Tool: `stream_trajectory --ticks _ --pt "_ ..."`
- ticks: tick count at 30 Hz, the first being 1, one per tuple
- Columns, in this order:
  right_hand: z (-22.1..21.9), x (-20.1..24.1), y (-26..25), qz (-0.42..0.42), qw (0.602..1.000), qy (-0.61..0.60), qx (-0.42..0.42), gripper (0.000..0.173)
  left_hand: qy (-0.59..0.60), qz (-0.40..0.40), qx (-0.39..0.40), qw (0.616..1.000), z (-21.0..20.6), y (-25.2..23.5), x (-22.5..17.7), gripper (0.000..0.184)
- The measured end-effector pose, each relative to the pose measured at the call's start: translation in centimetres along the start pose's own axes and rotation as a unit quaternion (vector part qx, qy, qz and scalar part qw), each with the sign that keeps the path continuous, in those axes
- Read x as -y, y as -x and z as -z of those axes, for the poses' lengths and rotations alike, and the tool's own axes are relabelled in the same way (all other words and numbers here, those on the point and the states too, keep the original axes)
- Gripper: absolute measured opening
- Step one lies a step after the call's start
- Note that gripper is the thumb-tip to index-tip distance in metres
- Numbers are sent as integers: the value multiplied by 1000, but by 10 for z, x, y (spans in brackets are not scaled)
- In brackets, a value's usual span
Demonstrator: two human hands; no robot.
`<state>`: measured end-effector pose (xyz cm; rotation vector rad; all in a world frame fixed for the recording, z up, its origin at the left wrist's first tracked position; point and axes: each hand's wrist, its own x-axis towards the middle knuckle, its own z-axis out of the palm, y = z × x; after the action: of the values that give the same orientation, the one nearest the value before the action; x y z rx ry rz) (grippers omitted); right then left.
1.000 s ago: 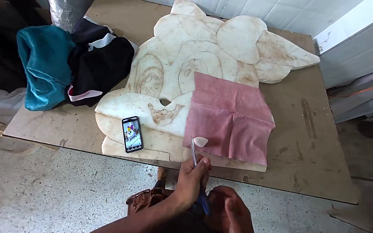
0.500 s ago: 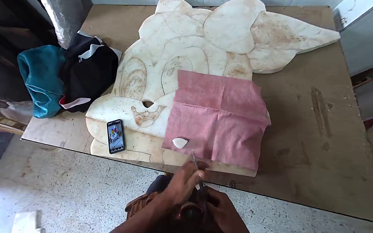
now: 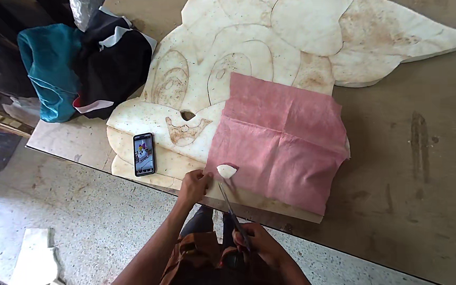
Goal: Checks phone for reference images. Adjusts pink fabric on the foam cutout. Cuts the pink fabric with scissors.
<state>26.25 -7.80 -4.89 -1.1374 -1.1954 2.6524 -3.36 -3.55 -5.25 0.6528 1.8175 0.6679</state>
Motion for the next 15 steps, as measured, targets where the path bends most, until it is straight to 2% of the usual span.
stream_trajectory --ticks 5,9,15 --pt "-2 -7 -18 -24 1000 0 -10 50 110 5 54 993 13 -1 2 35" --pt "-9 -9 -37 26 997 -72 22 53 123 -2 105 987 25 -4 5 34" --pt "-15 12 -71 4 994 -112 -14 54 120 9 151 981 29 -11 4 33"
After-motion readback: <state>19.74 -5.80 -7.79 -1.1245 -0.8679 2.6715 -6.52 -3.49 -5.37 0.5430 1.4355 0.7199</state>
